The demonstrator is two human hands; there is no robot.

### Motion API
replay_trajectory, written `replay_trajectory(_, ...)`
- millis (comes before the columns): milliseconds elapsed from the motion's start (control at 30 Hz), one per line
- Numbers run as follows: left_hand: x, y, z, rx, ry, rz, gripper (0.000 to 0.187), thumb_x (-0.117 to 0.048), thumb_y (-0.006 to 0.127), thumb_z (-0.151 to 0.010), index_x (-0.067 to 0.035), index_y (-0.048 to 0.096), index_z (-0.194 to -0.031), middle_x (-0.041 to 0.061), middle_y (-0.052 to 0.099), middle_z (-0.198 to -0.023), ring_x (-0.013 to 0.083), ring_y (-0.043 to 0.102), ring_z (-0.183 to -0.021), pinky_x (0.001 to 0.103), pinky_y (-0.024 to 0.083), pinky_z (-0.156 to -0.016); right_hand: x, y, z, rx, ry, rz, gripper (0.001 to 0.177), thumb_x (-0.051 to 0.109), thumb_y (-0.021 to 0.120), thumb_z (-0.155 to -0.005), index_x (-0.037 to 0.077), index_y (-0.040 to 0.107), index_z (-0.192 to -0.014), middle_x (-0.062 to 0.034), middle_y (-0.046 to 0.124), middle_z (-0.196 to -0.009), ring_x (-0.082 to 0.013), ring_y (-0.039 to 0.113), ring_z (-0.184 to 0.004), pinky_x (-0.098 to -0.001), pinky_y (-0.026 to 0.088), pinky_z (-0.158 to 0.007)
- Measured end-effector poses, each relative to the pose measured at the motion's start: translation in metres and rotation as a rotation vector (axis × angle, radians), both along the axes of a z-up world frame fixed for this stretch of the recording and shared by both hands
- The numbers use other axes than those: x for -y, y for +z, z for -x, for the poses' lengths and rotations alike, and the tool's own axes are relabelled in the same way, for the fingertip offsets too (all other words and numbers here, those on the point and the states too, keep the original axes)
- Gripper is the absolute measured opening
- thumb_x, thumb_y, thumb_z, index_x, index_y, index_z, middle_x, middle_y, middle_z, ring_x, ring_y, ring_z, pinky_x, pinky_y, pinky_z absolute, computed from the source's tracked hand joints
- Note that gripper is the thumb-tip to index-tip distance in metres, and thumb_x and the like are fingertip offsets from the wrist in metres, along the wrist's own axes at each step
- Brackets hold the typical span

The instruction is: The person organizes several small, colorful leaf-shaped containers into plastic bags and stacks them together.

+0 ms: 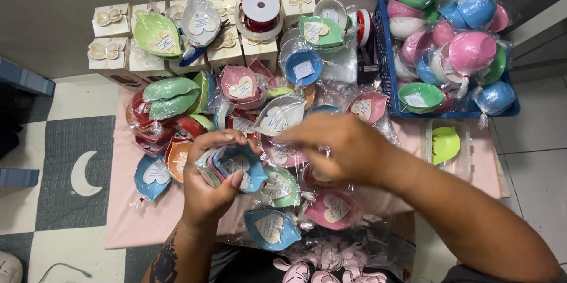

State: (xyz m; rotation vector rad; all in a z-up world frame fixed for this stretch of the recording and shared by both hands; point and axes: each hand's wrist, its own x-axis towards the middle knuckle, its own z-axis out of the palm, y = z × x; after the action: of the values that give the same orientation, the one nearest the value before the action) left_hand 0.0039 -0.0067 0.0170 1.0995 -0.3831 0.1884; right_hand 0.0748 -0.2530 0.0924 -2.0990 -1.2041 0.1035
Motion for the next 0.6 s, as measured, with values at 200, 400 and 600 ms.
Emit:
replay_trajectory(200,-0.002,-0.007,0.001,-0.012,-0.019,0.024,0.033,-0.019,0.075,-0.097,-0.008,0.054,-0.121,0.015,0.056,-0.116,0.0290,0.065,-0.104,0.045,0.058,-0.099,0.049,-0.022,-0.112,0.604,-0.516,0.413,0.038,0.012,0.083,-0.090,0.015,0.077,-0.127,-0.0101,0.069,-0.124,-0.0383,0.064,-0.112,-0.0523,0.063,-0.069)
replay_trajectory(400,-0.004,-0.008,-0.002,-0.031,-0.031,0.077,0.038,-0.027,0.077,-0.097,-0.008,0.053,-0.120,0.014,0.057,-0.113,0.0289,0.065,-0.103,0.046,0.056,-0.099,0.061,-0.066,-0.154,0.817,-0.478,0.529,0.038,0.023,0.091,-0.077,0.018,0.074,-0.110,-0.0051,0.068,-0.118,-0.0312,0.063,-0.106,-0.0448,0.056,-0.073)
replay_trajectory(600,-0.006,-0.009,-0.003,-0.023,-0.049,0.068,0.040,-0.030,0.077,-0.097,-0.009,0.052,-0.120,0.014,0.055,-0.113,0.0304,0.064,-0.102,0.045,0.055,-0.095,0.064,-0.079,-0.166,1.043,-0.442,0.568,0.020,0.002,0.075,-0.080,0.017,0.067,-0.092,0.0047,0.066,-0.096,-0.0237,0.056,-0.091,-0.0374,0.039,-0.071)
